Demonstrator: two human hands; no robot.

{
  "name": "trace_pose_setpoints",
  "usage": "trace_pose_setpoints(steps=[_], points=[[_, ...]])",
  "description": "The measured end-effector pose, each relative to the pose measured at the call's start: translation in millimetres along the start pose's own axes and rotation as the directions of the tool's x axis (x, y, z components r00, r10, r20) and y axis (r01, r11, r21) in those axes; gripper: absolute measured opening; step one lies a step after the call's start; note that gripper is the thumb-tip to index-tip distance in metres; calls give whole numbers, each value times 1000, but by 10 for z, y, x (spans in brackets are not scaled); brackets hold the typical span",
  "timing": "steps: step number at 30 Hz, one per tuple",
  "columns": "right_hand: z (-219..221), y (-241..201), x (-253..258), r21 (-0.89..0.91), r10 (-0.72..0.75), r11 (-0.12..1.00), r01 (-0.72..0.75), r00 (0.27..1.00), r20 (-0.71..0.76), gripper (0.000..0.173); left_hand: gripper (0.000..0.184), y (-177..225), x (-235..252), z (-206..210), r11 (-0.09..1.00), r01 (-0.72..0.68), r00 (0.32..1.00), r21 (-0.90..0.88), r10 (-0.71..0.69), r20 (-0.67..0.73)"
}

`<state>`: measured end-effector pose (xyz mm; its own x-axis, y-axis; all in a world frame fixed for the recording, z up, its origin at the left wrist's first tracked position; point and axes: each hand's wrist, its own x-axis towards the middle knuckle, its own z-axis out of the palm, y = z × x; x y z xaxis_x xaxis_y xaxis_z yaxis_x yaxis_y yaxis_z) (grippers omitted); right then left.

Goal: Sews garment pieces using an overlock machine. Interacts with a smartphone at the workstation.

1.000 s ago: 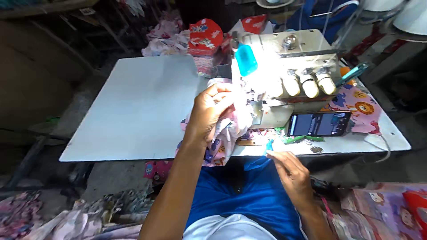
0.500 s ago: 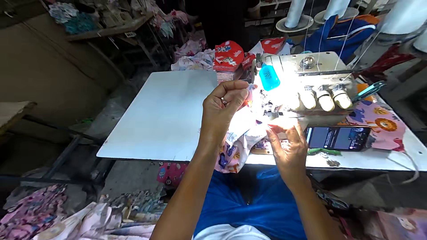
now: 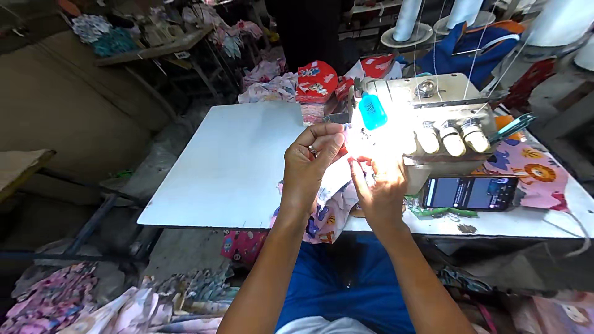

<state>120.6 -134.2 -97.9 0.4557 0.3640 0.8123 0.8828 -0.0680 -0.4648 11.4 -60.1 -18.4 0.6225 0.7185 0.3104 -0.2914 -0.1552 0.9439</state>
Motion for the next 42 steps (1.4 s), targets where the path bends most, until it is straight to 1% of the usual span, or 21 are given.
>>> trace_pose_setpoints(steps=[3, 6, 9, 11, 13, 16, 20, 25, 28, 31, 34, 36, 39, 42], points=[[-133, -29, -85, 193, -3, 981, -14, 996, 90, 18, 18, -72, 135, -1, 998, 49, 996, -34, -51, -71], [-204, -10, -210, 297, 48, 951, -90, 988, 147, 20, 24, -240, 301, -39, 975, 141, 985, -171, -156, -72], [-220, 34, -264, 303, 77, 945, -124, 984, 163, 20, 28, -315, 361, -48, 948, 185, 977, -258, -206, -56], [-219, 57, -259, 281, 95, 950, -136, 983, 156, 19, 27, -244, 350, -45, 938, 189, 977, -289, -211, -44], [-208, 77, -229, 260, 110, 955, -140, 986, 127, 19, 22, -120, 324, -44, 933, 166, 983, -319, -183, -23], [-195, 77, -182, 243, 113, 961, -134, 989, 100, 19, 21, 16, 292, -58, 956, 111, 992, -271, -123, -30], [-167, 38, -137, 192, 65, 979, -74, 996, 53, 19, 22, -35, 261, -80, 984, 54, 997, -170, -63, -47], [-99, 8, -67, 36, 63, 997, -63, 998, 10, 27, 25, 1, 95, -31, 984, 86, 996, -156, -90, -18], [-49, 12, -15, 9, 59, 998, -59, 998, 3, 29, 27, 27, 29, -37, 989, 97, 995, -113, -98, -1], [-42, 5, 15, 57, 39, 998, -39, 999, 6, 21, 27, 24, 12, -40, 990, 94, 995, -106, -96, -10], [-94, -10, -6, 179, 30, 983, -36, 999, 37, 18, 26, -9, 50, -26, 986, 90, 994, -142, -98, -50], [-129, -18, -39, 262, 57, 963, -71, 997, 59, 18, 25, -35, 77, -17, 983, 87, 992, -160, -101, -82], [-152, -18, -65, 339, 123, 928, -155, 986, 114, 15, 24, -64, 82, -11, 981, 78, 992, -176, -94, -85], [-164, 8, -50, 370, 112, 917, -151, 986, 127, 15, 24, -86, 65, -10, 985, 62, 994, -161, -76, -80]])
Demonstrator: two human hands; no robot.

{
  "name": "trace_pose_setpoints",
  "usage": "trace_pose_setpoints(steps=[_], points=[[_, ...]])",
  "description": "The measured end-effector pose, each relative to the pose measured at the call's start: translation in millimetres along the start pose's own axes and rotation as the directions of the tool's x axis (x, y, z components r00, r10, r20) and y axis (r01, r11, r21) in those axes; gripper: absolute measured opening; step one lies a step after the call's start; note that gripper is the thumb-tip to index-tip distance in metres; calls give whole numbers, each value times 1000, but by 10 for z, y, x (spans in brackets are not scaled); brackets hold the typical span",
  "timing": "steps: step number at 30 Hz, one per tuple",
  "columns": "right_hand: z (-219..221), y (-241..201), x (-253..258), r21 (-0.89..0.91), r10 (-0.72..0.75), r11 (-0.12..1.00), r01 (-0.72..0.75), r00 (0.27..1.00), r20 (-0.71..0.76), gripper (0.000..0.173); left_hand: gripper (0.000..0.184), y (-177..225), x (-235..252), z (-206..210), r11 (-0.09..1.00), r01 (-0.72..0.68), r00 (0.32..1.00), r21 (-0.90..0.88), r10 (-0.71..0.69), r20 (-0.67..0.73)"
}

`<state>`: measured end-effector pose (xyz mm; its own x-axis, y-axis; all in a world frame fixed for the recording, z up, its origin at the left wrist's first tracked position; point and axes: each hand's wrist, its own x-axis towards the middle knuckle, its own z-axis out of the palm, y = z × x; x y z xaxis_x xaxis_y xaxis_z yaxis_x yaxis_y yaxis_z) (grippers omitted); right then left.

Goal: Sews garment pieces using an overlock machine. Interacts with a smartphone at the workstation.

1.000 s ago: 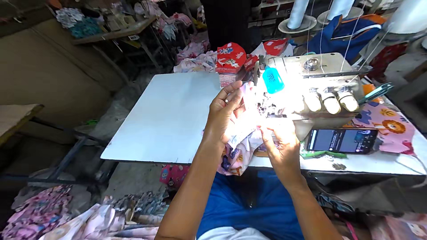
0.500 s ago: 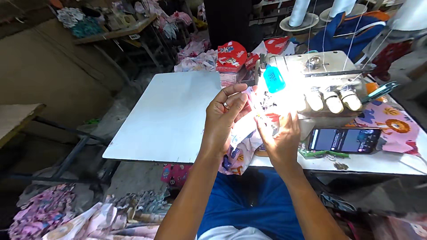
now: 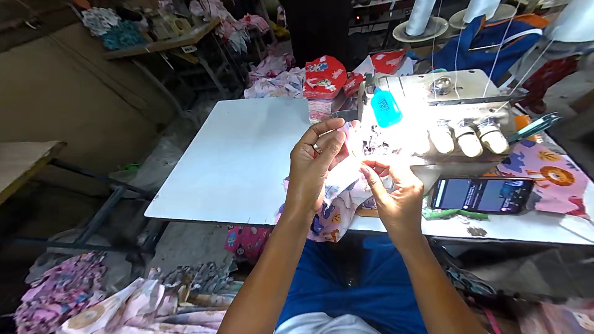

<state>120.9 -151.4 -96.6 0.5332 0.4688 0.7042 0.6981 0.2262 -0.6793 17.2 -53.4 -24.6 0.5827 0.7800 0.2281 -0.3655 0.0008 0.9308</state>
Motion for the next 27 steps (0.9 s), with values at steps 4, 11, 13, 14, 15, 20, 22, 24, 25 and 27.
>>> trace_pose_setpoints(steps=[4, 11, 13, 14, 15, 20, 22, 24, 25, 27], points=[[-24, -1, 7, -2, -43, 999, 43, 999, 32, 17, 24, -16, -24, -16, 1000, -4, 1000, 10, 4, -1], [-95, -30, -41, -3, 28, 1000, -28, 994, 101, 16, 27, -57, -115, -78, 995, 76, 997, 61, -77, 21], [-112, -29, -74, -19, 55, 998, -53, 991, 120, 16, 26, -86, -99, -60, 994, 106, 994, -6, -106, 5], [-121, -33, -88, -21, 73, 997, -71, 989, 129, 16, 25, -98, -93, -53, 992, 120, 993, -40, -120, 1], [-130, -32, -102, -22, 85, 996, -83, 987, 137, 16, 26, -101, -92, -48, 989, 136, 991, -67, -136, 1], [-161, -9, -143, -24, 32, 999, -29, 991, 133, 15, 29, -68, -80, -29, 977, 173, 984, -125, -176, -11], [-152, -3, -127, -32, 20, 999, -16, 994, 112, 14, 32, -63, -56, -31, 979, 164, 986, -117, -167, -15], [-144, -2, -92, -31, 26, 999, -22, 993, 118, 13, 35, -75, -15, -36, 983, 164, 986, -81, -166, -22], [-138, -4, -77, -18, 29, 999, -27, 992, 126, 13, 36, -86, 15, -38, 983, 167, 985, -76, -170, -27], [-124, 4, -57, 21, 41, 999, -44, 988, 150, 13, 37, -103, 47, -39, 979, 185, 982, -84, -188, -24]])
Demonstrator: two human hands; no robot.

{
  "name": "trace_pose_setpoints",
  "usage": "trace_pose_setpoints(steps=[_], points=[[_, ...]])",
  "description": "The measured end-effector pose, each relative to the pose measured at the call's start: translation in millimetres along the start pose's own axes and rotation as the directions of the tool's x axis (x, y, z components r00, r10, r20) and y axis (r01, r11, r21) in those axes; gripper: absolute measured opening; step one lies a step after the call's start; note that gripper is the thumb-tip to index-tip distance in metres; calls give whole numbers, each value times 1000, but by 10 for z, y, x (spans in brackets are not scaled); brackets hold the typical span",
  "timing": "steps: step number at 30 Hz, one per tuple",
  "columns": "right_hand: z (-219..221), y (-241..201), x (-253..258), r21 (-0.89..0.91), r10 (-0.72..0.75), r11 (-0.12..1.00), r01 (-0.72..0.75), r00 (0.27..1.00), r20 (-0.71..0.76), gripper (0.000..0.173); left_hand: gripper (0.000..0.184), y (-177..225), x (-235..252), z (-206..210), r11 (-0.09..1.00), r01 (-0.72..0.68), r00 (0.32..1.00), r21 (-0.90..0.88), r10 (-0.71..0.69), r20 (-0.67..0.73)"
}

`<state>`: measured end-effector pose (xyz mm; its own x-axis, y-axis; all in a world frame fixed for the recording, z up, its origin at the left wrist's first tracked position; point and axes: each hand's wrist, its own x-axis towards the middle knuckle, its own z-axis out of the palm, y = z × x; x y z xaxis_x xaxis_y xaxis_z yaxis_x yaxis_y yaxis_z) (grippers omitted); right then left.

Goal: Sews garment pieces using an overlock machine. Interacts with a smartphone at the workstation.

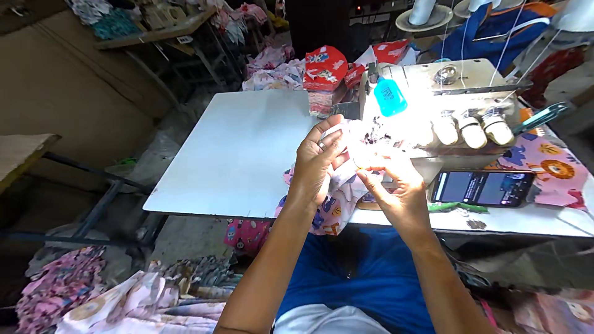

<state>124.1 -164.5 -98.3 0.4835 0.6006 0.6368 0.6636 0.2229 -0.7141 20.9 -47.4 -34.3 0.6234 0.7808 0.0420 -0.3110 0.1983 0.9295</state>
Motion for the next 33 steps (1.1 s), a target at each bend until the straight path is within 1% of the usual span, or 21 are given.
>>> trace_pose_setpoints(steps=[2, 5, 9, 12, 14, 16, 17, 18, 19, 20, 21, 22, 24, 25, 27, 28, 30, 32, 33], points=[[-4, 5, 18, 42, 23, 999, -25, 999, 38, 14, 38, -3, -11, 13, 1000, 27, 1000, -9, -27, -2], [-33, -21, 20, 111, 62, 991, -73, 993, 100, 10, 40, -27, -65, -4, 998, 63, 998, 7, -64, 28], [-91, -56, -81, 157, 67, 984, -87, 989, 131, 10, 37, -80, -97, -34, 988, 143, 987, 61, -147, 62], [-117, -18, -197, 170, 73, 981, -91, 991, 112, 10, 35, -104, -105, -43, 981, 168, 981, 100, -177, 85], [-121, 3, -239, 145, 81, 985, -94, 993, 91, 10, 36, -101, -90, -37, 980, 164, 981, 114, -174, 86], [-107, -3, -252, 116, 95, 988, -104, 992, 80, 10, 39, -120, -40, -28, 980, 131, 986, 147, -145, 86], [-94, -11, -258, 100, 103, 989, -110, 992, 76, 10, 41, -144, 7, -36, 977, 94, 990, 193, -113, 87], [-77, -22, -265, 84, 113, 989, -118, 991, 68, 10, 40, -173, 55, -56, 960, 39, 993, 276, -68, 98], [-63, -33, -269, 73, 117, 990, -121, 991, 58, 10, 39, -210, 101, -88, 923, -42, 993, 382, -4, 118], [-53, -45, -269, 67, 117, 990, -121, 992, 51, 10, 36, -229, 132, -121, 852, -115, 989, 510, 50, 139], [-49, -58, -270, 69, 118, 990, -121, 992, 47, 9, 31, -233, 134, -145, 754, -168, 984, 635, 87, 157], [-48, -65, -271, 75, 115, 990, -118, 992, 47, 9, 27, -223, 96, -160, 659, -218, 975, 720, 120, 186], [-47, -68, -276, 81, 111, 990, -115, 993, 50, 9, 16, -185, 8, -170, 510, -297, 955, 807, 168, 245], [-42, -64, -280, 66, 110, 991, -113, 993, 42, 10, 12, -186, 34, -156, 426, -304, 951, 852, 194, 242], [-35, -54, -296, 46, 117, 992, -119, 993, 33, 11, 18, -204, 160, -131, 261, -289, 946, 921, 226, 233], [-32, -47, -304, 44, 118, 992, -119, 993, 29, 11, 23, -216, 194, -128, 213, -293, 942, 932, 232, 243], [-28, -35, -310, 51, 113, 992, -114, 993, 27, 11, 23, -250, 246, -137, 151, -303, 938, 941, 221, 267], [-19, -25, -313, 47, 101, 994, -102, 995, 17, 10, 19, -270, 282, -123, 146, -281, 952, 949, 166, 257], [-12, -23, -315, 43, 102, 994, -102, 995, 12, 11, 18, -280, 306, -122, 171, -276, 956, 946, 154, 252]])
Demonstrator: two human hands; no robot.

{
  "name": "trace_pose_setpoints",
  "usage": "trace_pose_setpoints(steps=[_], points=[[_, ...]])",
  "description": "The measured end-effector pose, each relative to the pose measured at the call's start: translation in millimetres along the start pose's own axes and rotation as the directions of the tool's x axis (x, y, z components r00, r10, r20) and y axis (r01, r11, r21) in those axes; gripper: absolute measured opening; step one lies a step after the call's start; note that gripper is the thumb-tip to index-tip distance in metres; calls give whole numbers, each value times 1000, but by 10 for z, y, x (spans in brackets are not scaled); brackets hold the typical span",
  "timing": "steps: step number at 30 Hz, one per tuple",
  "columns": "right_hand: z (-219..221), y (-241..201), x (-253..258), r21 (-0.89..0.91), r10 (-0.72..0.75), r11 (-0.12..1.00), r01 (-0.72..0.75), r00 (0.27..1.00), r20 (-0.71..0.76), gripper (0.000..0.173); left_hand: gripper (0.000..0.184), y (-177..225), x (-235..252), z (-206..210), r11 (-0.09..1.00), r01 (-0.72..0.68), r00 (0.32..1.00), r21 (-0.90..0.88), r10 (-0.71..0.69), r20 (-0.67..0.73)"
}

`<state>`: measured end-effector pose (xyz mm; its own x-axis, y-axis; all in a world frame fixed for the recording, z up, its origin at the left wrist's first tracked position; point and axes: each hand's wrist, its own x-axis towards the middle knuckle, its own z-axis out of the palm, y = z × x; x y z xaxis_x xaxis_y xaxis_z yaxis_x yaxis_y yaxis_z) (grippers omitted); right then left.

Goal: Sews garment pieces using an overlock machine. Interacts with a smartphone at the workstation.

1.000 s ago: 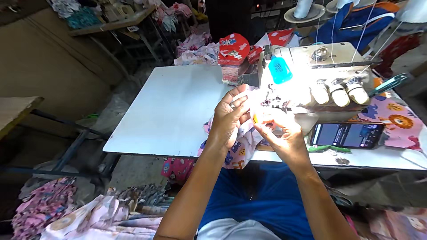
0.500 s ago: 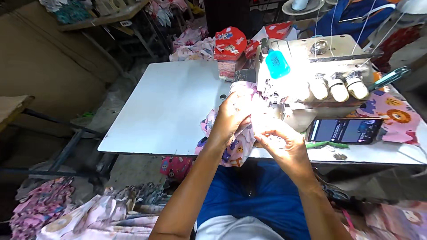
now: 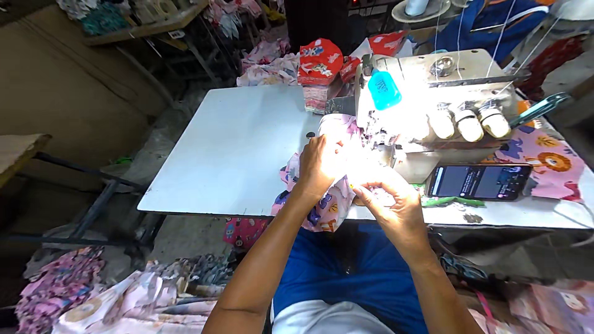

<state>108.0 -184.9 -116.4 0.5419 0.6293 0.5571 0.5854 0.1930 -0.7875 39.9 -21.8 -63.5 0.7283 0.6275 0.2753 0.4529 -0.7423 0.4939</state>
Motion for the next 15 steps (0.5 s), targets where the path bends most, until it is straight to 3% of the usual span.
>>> trace_pose_setpoints(steps=[3, 6, 7, 9, 12, 15], points=[[7, 3, -8, -2, 4, 1000, -4, 1000, -14, 12, 16, -13, 87, -33, 934, 101, 995, -342, -96, 34], [20, 14, -2, 7, 18, 1000, -17, 999, -47, 11, 14, 65, 88, -171, 508, 301, 952, -807, -202, 228], [29, 16, 9, 3, 27, 1000, -27, 998, -62, 10, 14, 76, 80, -194, 379, 321, 943, -868, -209, 257], [44, 14, 53, -15, 45, 999, -46, 995, -91, 10, 19, 71, 73, -221, 231, 332, 935, -915, -208, 287], [69, 13, 167, -20, 29, 999, -32, 991, -130, 10, 23, 120, 52, -292, 150, 318, 930, -936, -238, 278], [96, -3, 313, 15, -17, 1000, 19, 990, -138, 13, 17, 188, -12, -377, 218, 235, 961, -947, -202, 192]])
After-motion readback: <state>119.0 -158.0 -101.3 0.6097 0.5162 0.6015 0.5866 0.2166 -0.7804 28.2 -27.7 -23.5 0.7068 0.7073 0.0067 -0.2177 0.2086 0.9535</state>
